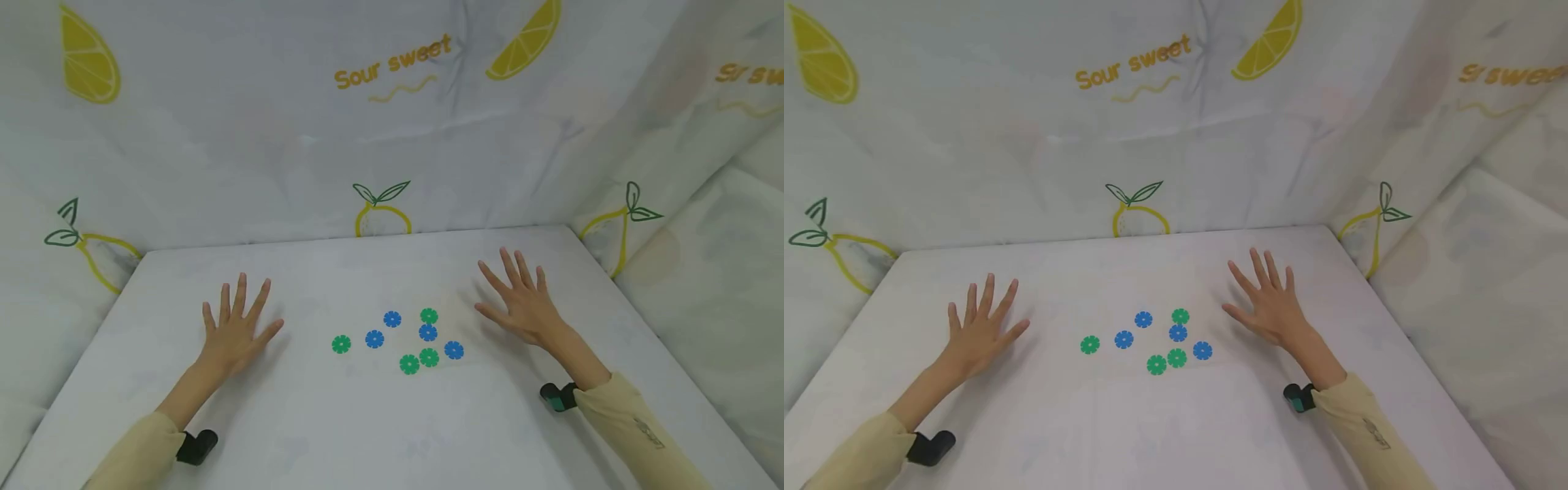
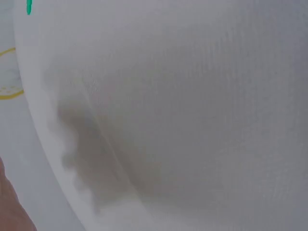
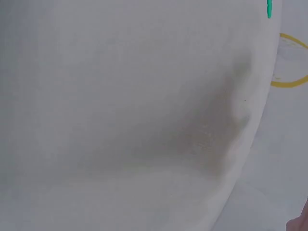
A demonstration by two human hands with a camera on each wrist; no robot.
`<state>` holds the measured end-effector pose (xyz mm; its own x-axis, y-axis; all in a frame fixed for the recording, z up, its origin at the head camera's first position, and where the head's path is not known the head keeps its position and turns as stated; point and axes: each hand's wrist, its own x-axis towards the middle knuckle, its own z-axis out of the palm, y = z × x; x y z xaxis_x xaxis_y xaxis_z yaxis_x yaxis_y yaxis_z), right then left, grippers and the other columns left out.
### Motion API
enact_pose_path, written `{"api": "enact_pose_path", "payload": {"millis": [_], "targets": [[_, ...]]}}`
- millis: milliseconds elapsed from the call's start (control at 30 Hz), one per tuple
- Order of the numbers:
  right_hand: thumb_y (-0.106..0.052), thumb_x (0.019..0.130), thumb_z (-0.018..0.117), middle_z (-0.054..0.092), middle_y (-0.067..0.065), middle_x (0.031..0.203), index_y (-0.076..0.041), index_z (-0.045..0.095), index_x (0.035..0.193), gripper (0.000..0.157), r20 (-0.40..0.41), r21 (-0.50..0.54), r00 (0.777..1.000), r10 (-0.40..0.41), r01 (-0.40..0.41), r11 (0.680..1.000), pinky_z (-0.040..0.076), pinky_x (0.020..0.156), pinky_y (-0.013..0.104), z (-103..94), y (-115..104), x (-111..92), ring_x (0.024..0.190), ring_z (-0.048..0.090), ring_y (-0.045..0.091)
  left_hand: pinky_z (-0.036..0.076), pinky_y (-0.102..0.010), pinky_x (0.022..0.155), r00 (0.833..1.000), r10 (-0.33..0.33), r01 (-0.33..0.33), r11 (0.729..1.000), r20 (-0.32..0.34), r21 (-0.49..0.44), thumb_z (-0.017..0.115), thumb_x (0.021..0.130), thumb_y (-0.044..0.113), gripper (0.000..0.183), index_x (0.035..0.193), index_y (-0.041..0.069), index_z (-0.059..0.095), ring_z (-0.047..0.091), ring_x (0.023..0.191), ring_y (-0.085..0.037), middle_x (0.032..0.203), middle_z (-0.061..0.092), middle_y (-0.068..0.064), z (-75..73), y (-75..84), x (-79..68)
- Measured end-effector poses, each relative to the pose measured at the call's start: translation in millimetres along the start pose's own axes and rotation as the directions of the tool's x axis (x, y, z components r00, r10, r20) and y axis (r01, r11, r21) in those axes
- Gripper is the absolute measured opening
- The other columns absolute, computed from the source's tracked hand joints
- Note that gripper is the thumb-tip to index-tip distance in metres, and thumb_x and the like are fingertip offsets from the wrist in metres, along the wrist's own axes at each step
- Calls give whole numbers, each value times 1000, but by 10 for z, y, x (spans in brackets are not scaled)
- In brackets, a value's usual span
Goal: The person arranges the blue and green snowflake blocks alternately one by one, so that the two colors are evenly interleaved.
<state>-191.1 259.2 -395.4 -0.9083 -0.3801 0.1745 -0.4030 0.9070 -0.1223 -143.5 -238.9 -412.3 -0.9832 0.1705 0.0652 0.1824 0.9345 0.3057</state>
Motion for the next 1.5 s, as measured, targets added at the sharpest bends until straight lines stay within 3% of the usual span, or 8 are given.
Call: {"api": "enact_pose_path", "payload": {"millis": [233, 433, 700, 833, 967, 1167, 1333, 1500], "targets": [[-45, 96, 50, 10, 21, 158, -18, 24, 153, 68, 10, 146, 998, -64, 62, 987, 14, 105, 69, 46, -55, -106, 144, 4, 40, 3, -72, 104, 992, 127, -129, 989, -23, -77, 48, 96, 51, 74, 155, 31, 8, -5, 140, -51, 159, -7, -19, 97, 142, -23], [-37, 100, 47, 10, 15, 159, -20, 20, 154, 63, 76, 280, 992, -104, 79, 957, 18, 104, 70, 63, -50, -182, 145, 4, 38, 15, -75, 100, 991, 133, -123, 962, 25, -243, 57, 94, 40, 72, 154, 25, 20, 4, 139, -53, 157, 6, -24, 146, 267, -38], [-26, 99, 53, 18, 7, 159, -18, 30, 151, 57, 53, 460, 982, -182, 138, 877, 17, 106, 68, 121, -118, -229, 145, 8, 34, 40, -48, 101, 988, 139, -156, 837, -72, -524, 70, 89, 25, 63, 143, 7, 44, 40, 132, -38, 145, 43, -19, 255, 318, -24], [-13, 96, 58, 40, 8, 148, -12, 43, 144, 51, -81, 488, 967, -240, 249, 837, 38, 101, 55, 186, -173, -239, 135, 34, 29, 45, -42, 97, 991, 114, -135, 767, -74, -627, 73, 86, 19, 56, 137, 8, 53, 52, 123, -35, 136, 53, -16, 313, 337, 2], [0, 89, 64, 58, 7, 130, -8, 57, 131, 44, -225, 510, 936, -272, 351, 785, 55, 81, 36, 226, -208, -222, 115, 55, 19, 47, -41, 94, 992, 108, -127, 732, -71, -669, 73, 85, 14, 50, 132, 6, 58, 59, 114, -33, 127, 60, -16, 336, 379, 40], [6, 81, 71, 66, 10, 111, -1, 67, 115, 35, -299, 572, 916, -267, 396, 719, 55, 71, 23, 259, -232, -198, 94, 62, 22, 50, -37, 91, 991, 116, -126, 707, -61, -696, 75, 82, 9, 47, 126, -2, 60, 61, 108, -34, 122, 62, -20, 363, 419, 69], [2, 81, 73, 66, 12, 100, 1, 68, 111, 30, -214, 638, 937, -276, 348, 687, 55, 69, 25, 291, -216, -198, 85, 61, 16, 51, -35, 89, 991, 127, -122, 692, -46, -711, 77, 80, 9, 46, 122, -3, 62, 64, 104, -32, 119, 64, -20, 398, 461, 87], [-5, 81, 75, 67, 9, 98, 2, 70, 108, 28, -83, 699, 938, -337, 296, 651, 57, 69, 30, 318, -187, -175, 83, 61, 18, 52, -30, 86, 990, 131, -126, 716, -45, -687, 78, 78, 8, 46, 120, -3, 63, 64, 101, -29, 117, 64, -18, 468, 505, 103]]}}
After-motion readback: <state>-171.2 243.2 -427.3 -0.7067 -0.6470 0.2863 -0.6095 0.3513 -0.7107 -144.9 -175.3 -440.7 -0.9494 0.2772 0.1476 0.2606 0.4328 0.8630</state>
